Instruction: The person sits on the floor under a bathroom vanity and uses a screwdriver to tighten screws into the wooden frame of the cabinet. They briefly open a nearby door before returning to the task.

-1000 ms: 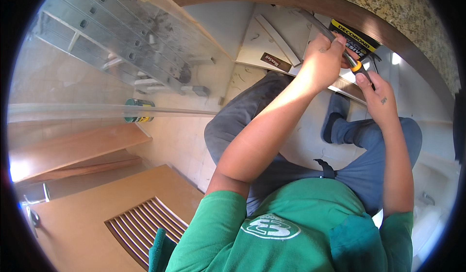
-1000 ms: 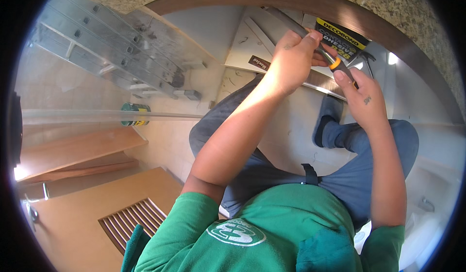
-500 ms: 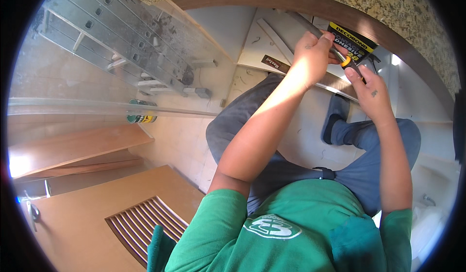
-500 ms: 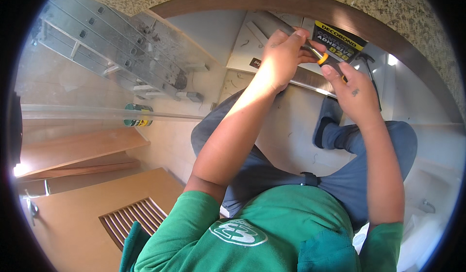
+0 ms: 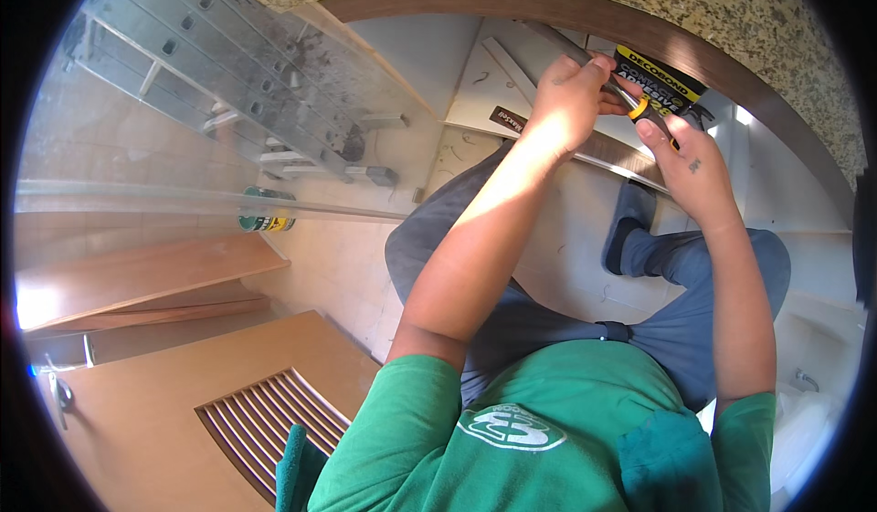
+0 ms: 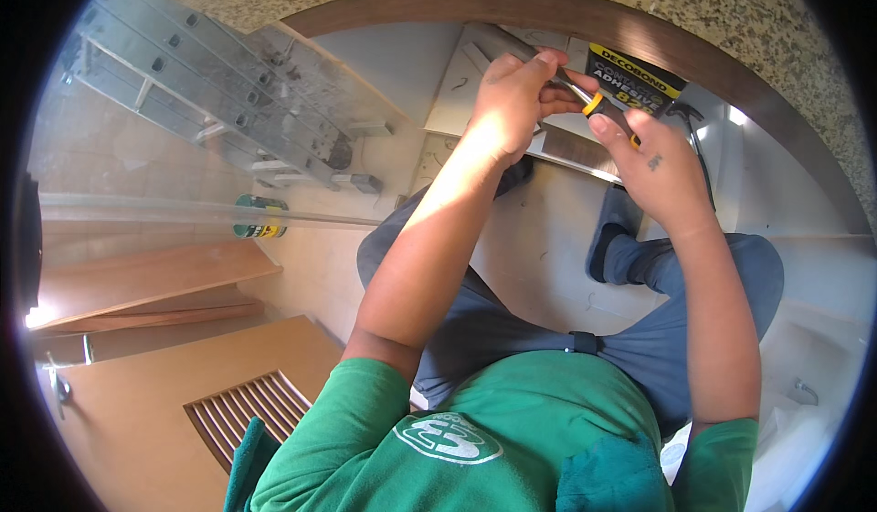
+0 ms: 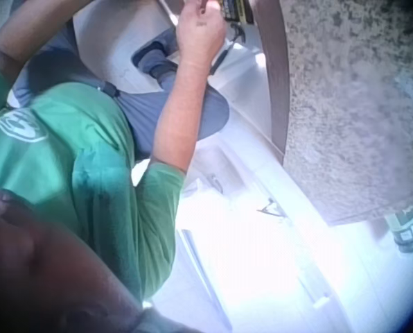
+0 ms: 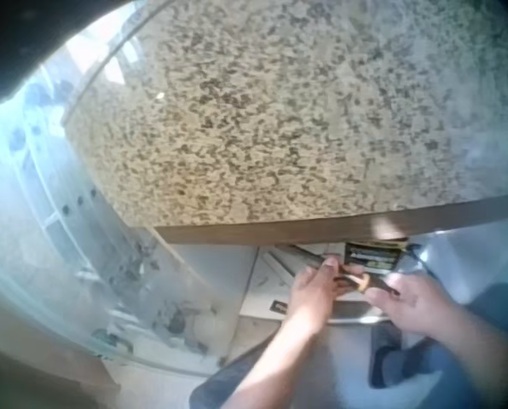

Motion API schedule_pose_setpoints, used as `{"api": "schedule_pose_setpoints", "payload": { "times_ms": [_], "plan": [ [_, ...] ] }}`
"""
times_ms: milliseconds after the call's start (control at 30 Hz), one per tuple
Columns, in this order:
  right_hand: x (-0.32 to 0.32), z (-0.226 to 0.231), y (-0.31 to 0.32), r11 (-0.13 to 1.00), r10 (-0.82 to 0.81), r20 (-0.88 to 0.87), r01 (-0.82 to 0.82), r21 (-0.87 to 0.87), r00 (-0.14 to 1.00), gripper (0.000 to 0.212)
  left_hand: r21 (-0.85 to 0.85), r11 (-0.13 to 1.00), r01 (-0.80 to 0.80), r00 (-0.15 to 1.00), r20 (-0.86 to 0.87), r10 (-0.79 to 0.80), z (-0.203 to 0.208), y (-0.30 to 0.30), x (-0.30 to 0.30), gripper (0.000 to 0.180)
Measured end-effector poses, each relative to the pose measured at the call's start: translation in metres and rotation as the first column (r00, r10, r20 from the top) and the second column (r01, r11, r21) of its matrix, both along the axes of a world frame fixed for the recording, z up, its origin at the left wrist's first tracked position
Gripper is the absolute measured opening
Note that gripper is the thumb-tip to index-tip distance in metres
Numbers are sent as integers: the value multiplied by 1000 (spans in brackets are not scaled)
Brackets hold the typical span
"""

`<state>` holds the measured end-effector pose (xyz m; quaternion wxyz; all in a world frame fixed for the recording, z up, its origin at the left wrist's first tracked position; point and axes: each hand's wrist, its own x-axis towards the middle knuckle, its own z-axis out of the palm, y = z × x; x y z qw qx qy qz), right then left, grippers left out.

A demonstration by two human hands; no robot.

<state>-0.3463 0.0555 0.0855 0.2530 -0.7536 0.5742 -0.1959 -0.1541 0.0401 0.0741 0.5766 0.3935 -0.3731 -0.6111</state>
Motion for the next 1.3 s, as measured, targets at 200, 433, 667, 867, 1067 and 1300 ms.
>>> {"api": "schedule_pose_setpoints", "payload": {
  "times_ms": [200,433,667,867,1067,1300],
  "plan": [
    [23,16,-3,1000,-7,-26,7,9,1000,60,-27,998,-57,998,-33,57,-3,-8,14,29],
    [11,13,-6,994,9,-24,-7,111,1000,59,6,1000,18,1000,-9,-18,-12,-4,8,35],
    [-2,2,7,998,32,91,-36,42,995,55,-9,1000,-24,999,23,24,-6,10,-6,33],
    [8,-7,7,998,63,147,-60,-22,987,55,21,996,-82,997,-16,82,-6,19,-19,31],
    [16,-11,6,999,46,51,-46,1,998,47,31,959,-283,955,-81,284,-19,7,-37,38],
    [20,-12,17,999,32,136,-33,1,990,39,97,895,-436,870,-208,446,-19,3,-58,33]
  ]
}}
